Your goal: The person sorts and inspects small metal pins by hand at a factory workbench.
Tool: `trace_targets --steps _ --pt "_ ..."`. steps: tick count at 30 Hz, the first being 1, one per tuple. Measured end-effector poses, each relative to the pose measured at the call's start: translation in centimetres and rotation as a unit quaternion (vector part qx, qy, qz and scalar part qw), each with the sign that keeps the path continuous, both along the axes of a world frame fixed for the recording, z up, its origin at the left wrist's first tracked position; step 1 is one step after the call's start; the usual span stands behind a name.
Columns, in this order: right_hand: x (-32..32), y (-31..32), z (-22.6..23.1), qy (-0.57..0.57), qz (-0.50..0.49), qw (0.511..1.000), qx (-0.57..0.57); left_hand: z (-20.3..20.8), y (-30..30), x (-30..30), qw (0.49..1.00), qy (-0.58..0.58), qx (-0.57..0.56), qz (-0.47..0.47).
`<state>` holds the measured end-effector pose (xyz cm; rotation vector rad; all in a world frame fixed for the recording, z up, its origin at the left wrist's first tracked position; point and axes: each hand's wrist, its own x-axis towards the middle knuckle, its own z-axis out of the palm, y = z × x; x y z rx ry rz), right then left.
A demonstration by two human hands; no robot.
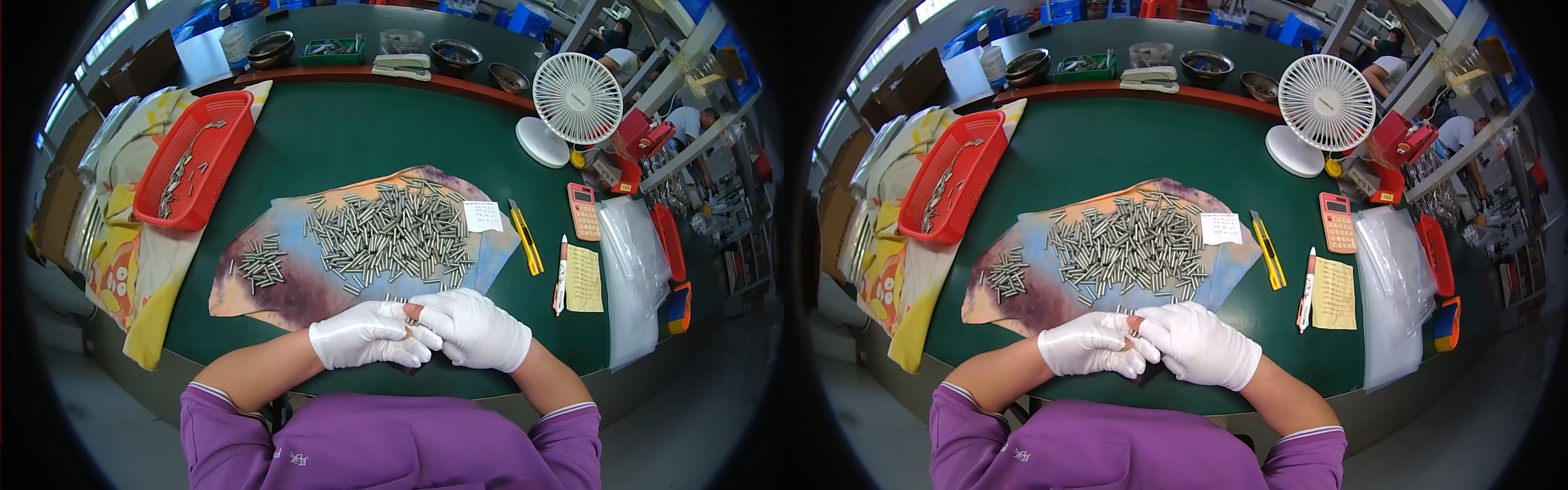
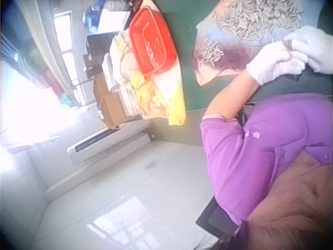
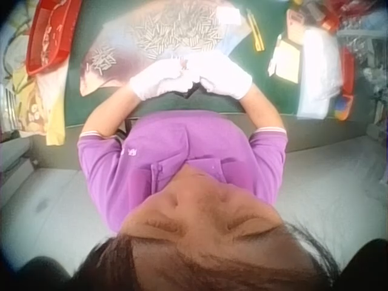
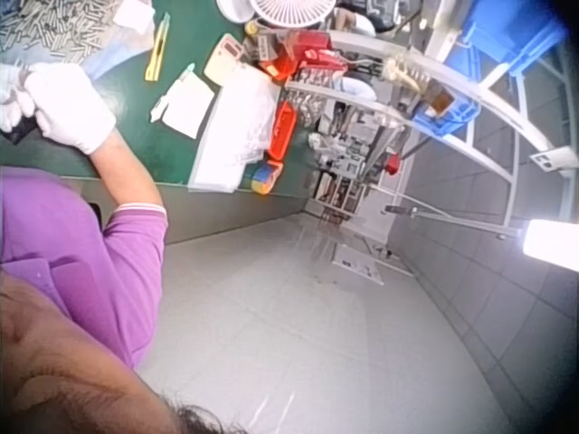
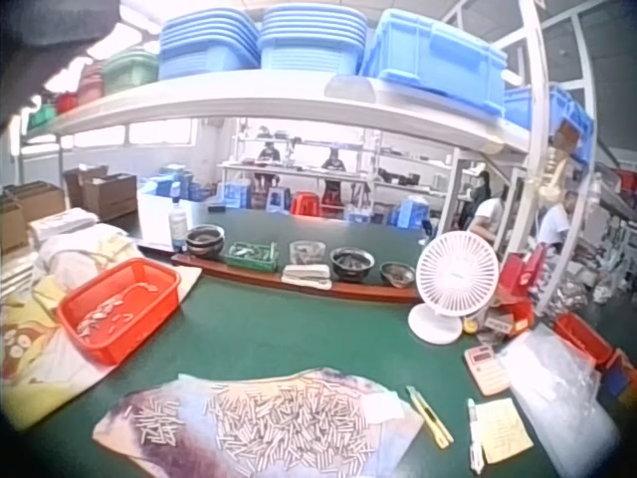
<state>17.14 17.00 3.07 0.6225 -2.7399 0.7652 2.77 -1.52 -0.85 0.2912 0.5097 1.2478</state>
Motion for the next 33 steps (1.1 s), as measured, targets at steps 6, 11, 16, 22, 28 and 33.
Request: trace_targets --steps 6,11,16,22,28,33 --pt "-0.1 -0.4 -0.6 0.02 -0.021 0.999 -0.043 -0.9 -0.1 0.1 0.997 -0.06 0.047 -0.003" --pt "-0.1 -0.8 -1.4 0.031 -0.062 0.996 -0.054 -0.6 0.0 0.1 0.994 -0.082 0.066 0.0" --pt "0.0 -0.9 -1.9 0.032 -0.093 0.991 -0.088 0.3 0.0 0.2 0.995 -0.066 0.067 -0.012" --pt "0.2 -1.6 -1.3 0.008 -0.16 0.975 -0.157 -0.1 0.1 0.4 0.997 -0.029 0.073 -0.021" --pt "0.5 -1.5 -1.4 -0.065 -0.219 0.945 -0.234 0.7 0.1 0.6 0.999 0.027 0.017 -0.006" --pt "0.3 -1.3 -1.6 -0.066 -0.193 0.953 -0.223 0.6 0.4 0.8 0.997 0.08 -0.001 0.011"
